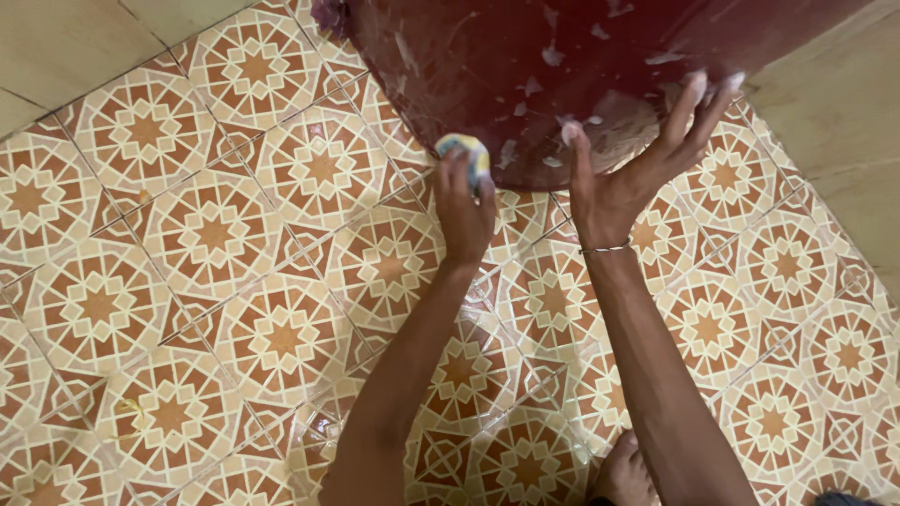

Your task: The person scrubs the side of a large red bucket with a soapy sponge and wipes it with a cloth while sitting on a tiled floor.

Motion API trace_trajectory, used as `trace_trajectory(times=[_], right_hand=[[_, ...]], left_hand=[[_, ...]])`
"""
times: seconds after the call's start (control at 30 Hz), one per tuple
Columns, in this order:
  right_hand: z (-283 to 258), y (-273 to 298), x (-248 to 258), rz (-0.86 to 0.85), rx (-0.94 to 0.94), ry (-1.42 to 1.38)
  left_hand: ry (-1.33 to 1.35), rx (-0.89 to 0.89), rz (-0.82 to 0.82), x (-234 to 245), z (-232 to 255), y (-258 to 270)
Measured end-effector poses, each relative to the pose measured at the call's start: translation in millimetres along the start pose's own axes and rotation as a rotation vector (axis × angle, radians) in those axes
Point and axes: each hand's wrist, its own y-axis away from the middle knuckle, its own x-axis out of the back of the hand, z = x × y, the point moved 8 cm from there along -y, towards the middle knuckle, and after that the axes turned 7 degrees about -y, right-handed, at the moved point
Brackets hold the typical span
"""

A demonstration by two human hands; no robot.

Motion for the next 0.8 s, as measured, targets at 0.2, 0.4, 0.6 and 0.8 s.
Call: trace_trajectory(times=[0.2,0.4,0.6,0.8], right_hand=[[8.9,-2.3,11.3,-0.023,0.078,0.149],[21.5,-5.3,15.0,-0.011,0.049,0.186],[23.8,-8.6,24.2,-0.071,0.002,-0.011],[32.4,-12.1,28.9,-0.098,0.002,0.055]], left_hand=[[-0.039,-0.095,0.03,1.9,-2.0,10.4],[-0.109,-0.191,-0.075,-17.4,15.9,26.7],[-0.129,-0.092,0.069,-11.5,22.5,23.4],[-0.027,-0.181,0.017,-11.9,40.7,30.3]])
